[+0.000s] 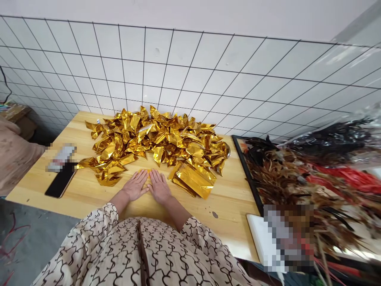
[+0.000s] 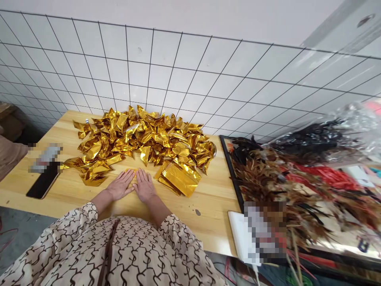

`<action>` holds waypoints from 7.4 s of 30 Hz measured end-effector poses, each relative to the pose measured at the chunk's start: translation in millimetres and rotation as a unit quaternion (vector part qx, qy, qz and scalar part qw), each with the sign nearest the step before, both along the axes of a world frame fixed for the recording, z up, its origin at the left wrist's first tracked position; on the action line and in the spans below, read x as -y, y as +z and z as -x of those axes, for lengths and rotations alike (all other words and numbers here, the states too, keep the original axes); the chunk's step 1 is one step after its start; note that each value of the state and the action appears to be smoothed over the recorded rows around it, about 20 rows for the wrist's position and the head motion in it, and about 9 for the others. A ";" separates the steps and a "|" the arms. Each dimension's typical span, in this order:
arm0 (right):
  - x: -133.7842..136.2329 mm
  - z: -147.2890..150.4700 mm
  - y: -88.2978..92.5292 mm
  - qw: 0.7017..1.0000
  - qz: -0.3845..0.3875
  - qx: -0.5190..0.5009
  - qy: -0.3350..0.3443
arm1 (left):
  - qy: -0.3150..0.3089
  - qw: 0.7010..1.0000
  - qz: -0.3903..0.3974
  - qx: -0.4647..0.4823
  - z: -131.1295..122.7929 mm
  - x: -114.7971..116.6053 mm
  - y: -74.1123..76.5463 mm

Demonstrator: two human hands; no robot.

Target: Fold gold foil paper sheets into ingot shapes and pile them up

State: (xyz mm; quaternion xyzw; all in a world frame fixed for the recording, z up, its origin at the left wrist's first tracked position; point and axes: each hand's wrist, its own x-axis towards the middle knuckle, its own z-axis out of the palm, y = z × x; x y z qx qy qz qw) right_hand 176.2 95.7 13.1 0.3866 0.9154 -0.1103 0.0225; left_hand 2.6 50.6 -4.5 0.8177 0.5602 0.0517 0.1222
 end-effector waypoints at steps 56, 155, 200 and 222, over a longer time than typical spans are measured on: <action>2.0 -9.7 18.6 0.981 -0.007 -0.119 -0.151 | 0.283 0.938 -0.077 0.187 20.4 16.8 23.4; 11.3 -8.8 -5.6 0.997 -0.025 -0.071 -0.036 | 0.161 0.987 0.004 -0.022 -3.1 10.0 23.3; 10.0 -16.6 -1.8 0.994 -0.025 -0.103 -0.039 | 0.218 0.975 0.029 0.005 2.8 -18.7 64.4; 6.3 -16.6 -7.1 0.989 -0.028 -0.144 -0.036 | 0.291 0.936 0.194 0.052 -7.8 -37.5 89.9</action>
